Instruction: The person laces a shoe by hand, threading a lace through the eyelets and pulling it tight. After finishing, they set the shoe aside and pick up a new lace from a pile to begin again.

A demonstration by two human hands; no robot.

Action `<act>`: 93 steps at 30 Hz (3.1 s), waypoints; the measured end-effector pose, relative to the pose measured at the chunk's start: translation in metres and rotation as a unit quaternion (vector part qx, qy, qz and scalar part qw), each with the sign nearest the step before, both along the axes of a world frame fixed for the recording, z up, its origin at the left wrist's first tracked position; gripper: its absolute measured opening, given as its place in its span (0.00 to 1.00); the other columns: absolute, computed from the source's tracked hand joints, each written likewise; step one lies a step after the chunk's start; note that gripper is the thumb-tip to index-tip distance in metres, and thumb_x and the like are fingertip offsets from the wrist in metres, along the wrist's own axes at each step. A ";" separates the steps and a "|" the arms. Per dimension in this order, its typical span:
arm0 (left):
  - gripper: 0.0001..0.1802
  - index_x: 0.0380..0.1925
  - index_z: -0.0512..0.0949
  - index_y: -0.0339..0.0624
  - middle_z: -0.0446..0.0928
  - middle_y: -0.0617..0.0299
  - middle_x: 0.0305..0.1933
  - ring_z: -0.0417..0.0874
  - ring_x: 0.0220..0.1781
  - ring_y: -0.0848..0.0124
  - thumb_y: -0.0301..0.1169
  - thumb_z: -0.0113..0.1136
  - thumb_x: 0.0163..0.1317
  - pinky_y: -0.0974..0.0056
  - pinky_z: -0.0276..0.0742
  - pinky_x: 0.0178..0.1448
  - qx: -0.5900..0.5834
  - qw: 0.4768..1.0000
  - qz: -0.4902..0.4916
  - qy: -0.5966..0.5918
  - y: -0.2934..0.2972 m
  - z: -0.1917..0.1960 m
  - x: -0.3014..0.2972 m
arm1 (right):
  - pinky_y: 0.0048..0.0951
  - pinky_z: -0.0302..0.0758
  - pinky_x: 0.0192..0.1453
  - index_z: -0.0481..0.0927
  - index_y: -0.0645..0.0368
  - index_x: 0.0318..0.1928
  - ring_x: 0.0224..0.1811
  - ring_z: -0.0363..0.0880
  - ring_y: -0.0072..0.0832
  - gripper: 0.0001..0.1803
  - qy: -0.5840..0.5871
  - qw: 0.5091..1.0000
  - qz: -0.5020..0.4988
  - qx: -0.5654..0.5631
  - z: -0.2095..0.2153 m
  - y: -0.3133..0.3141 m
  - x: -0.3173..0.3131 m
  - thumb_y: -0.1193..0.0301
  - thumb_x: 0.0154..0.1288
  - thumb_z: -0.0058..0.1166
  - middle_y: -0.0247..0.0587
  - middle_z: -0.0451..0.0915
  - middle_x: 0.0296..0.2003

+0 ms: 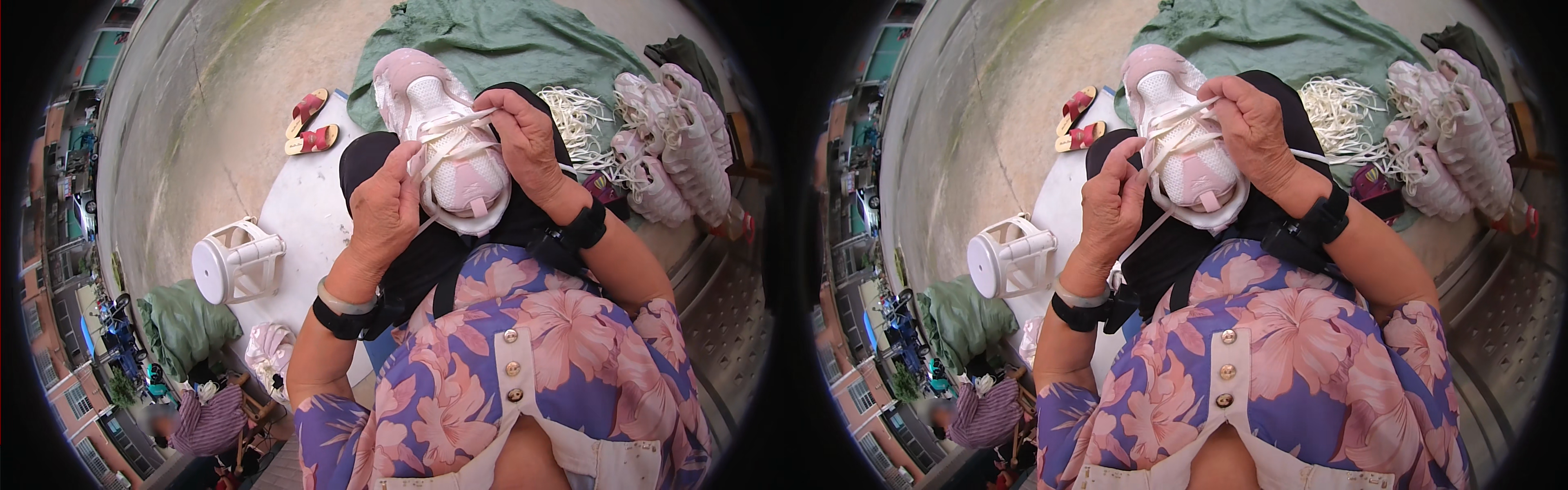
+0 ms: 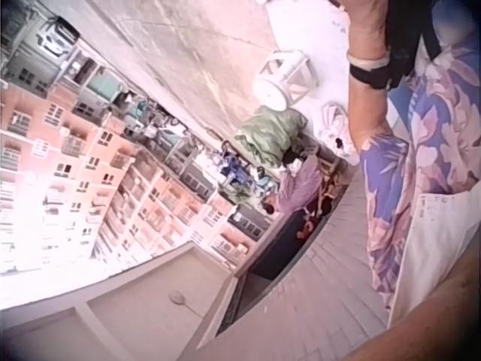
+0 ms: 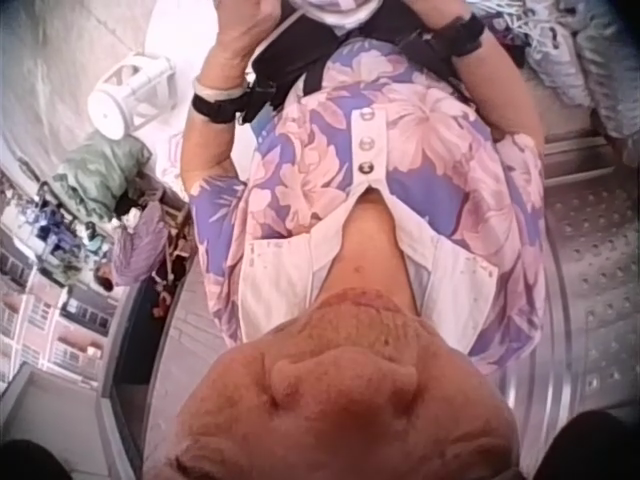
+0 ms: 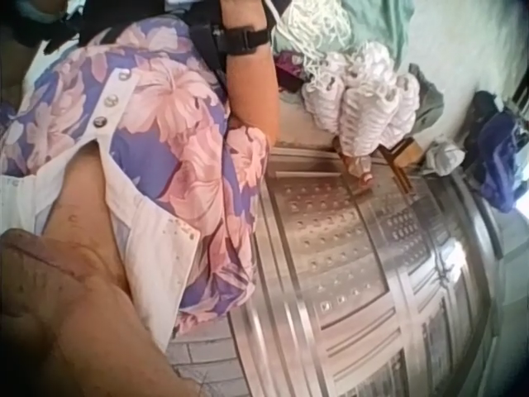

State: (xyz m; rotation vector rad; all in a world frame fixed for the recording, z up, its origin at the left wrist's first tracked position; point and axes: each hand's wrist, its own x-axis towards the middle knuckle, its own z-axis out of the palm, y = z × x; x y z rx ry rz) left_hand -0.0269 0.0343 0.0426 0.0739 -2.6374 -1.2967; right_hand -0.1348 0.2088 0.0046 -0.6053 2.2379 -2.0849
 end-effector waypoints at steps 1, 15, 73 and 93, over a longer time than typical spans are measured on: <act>0.18 0.50 0.72 0.41 0.68 0.63 0.19 0.69 0.22 0.75 0.19 0.52 0.58 0.70 0.68 0.30 -0.025 1.000 -0.010 -0.004 -0.001 0.000 -0.002 | 0.23 0.73 0.39 0.77 0.63 0.39 0.31 0.77 0.24 0.11 0.000 1.000 0.002 0.000 0.006 -0.001 0.000 0.79 0.60 0.42 0.38 0.79 0.29; 0.20 0.53 0.74 0.46 0.80 0.49 0.37 0.83 0.37 0.57 0.22 0.46 0.61 0.60 0.77 0.41 -0.180 0.980 -0.070 -0.056 0.004 0.008 -0.010 | 0.19 0.62 0.24 0.77 0.62 0.24 0.20 0.65 0.14 0.07 -0.092 0.962 0.181 0.181 0.032 -0.001 -0.034 0.71 0.53 0.56 0.27 0.70 0.16; 0.36 0.52 0.71 0.38 0.75 0.62 0.27 0.76 0.25 0.63 0.23 0.61 0.33 0.63 0.70 0.27 -0.003 0.911 -0.411 0.032 0.045 0.084 0.029 | 0.37 0.62 0.41 0.77 0.59 0.25 0.42 0.70 0.35 0.06 0.375 0.835 0.170 0.366 0.038 -0.014 -0.005 0.70 0.46 0.55 0.40 0.72 0.32; 0.15 0.49 0.73 0.32 0.75 0.64 0.23 0.71 0.20 0.81 0.24 0.52 0.62 0.77 0.65 0.26 0.149 0.978 -0.060 -0.135 -0.026 0.117 0.057 | 0.21 0.71 0.29 0.74 0.62 0.42 0.19 0.68 0.15 0.09 -0.282 0.924 0.196 -0.169 0.116 0.033 -0.062 0.69 0.68 0.47 0.27 0.70 0.18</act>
